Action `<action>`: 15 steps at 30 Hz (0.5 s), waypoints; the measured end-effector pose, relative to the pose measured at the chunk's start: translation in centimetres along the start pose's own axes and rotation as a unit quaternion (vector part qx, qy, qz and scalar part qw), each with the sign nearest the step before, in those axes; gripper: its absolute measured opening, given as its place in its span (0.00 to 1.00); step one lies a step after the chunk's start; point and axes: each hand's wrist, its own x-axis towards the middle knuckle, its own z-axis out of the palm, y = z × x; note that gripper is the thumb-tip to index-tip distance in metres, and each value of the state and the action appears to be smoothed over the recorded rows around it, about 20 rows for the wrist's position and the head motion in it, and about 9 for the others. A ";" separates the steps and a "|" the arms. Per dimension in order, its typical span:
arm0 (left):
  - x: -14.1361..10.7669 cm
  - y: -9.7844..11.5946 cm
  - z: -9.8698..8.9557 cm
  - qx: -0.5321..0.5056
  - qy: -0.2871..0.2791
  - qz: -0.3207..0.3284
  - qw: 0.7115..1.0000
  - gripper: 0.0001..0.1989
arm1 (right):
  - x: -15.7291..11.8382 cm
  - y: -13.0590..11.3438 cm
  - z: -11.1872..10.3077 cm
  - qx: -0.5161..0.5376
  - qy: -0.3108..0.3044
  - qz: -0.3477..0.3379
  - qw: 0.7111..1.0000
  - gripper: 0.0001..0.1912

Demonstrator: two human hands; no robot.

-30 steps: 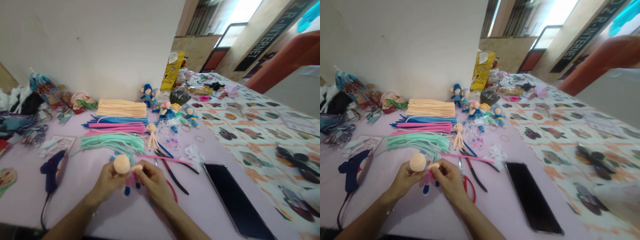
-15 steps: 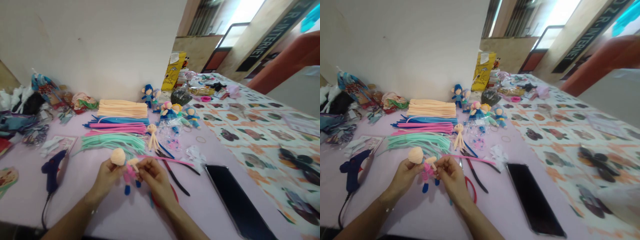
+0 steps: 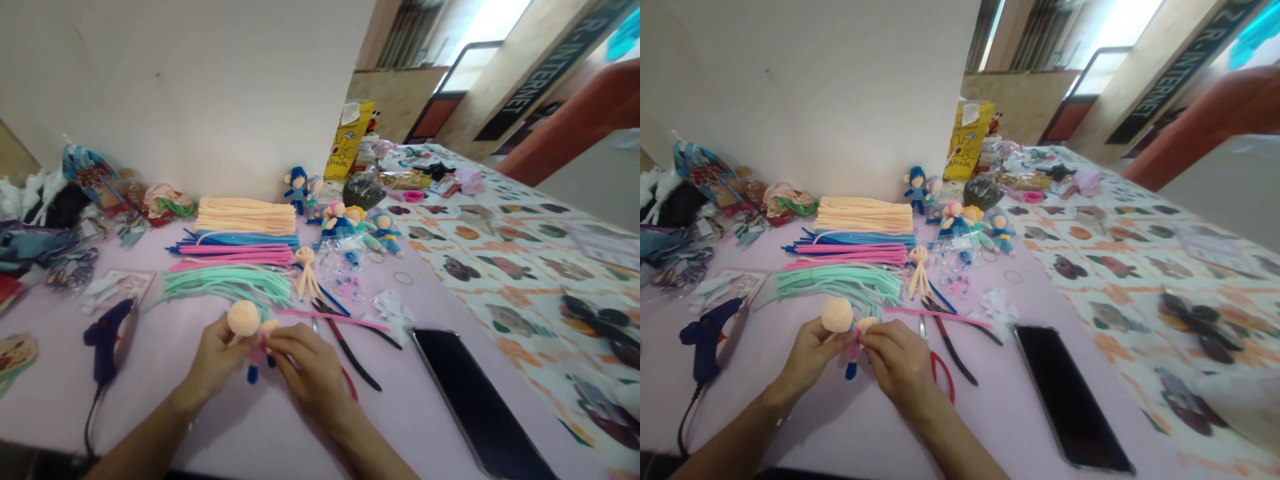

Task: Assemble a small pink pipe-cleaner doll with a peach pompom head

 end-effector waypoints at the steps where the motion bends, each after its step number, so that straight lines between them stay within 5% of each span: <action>1: -0.1 -0.1 0.0 0.014 -0.003 0.010 1.000 0.10 | 0.1 0.0 -0.2 -0.004 -0.007 -0.009 1.000 0.08; 5: -0.3 -0.1 -0.1 0.060 -0.044 0.049 0.996 0.08 | 0.6 0.1 -0.9 0.002 -0.031 -0.008 0.999 0.07; 9: -0.4 -0.1 -0.2 0.065 -0.129 0.046 0.988 0.05 | 1.1 0.2 -1.6 0.112 -0.044 0.092 0.988 0.07; 12: -0.6 -0.2 -0.2 0.054 -0.171 0.030 0.983 0.05 | 1.2 0.3 -1.9 0.255 -0.079 0.236 0.935 0.07; 15: -0.7 -0.3 -0.2 0.052 -0.190 0.005 0.980 0.07 | 1.3 0.4 -1.9 0.375 -0.096 0.381 0.840 0.08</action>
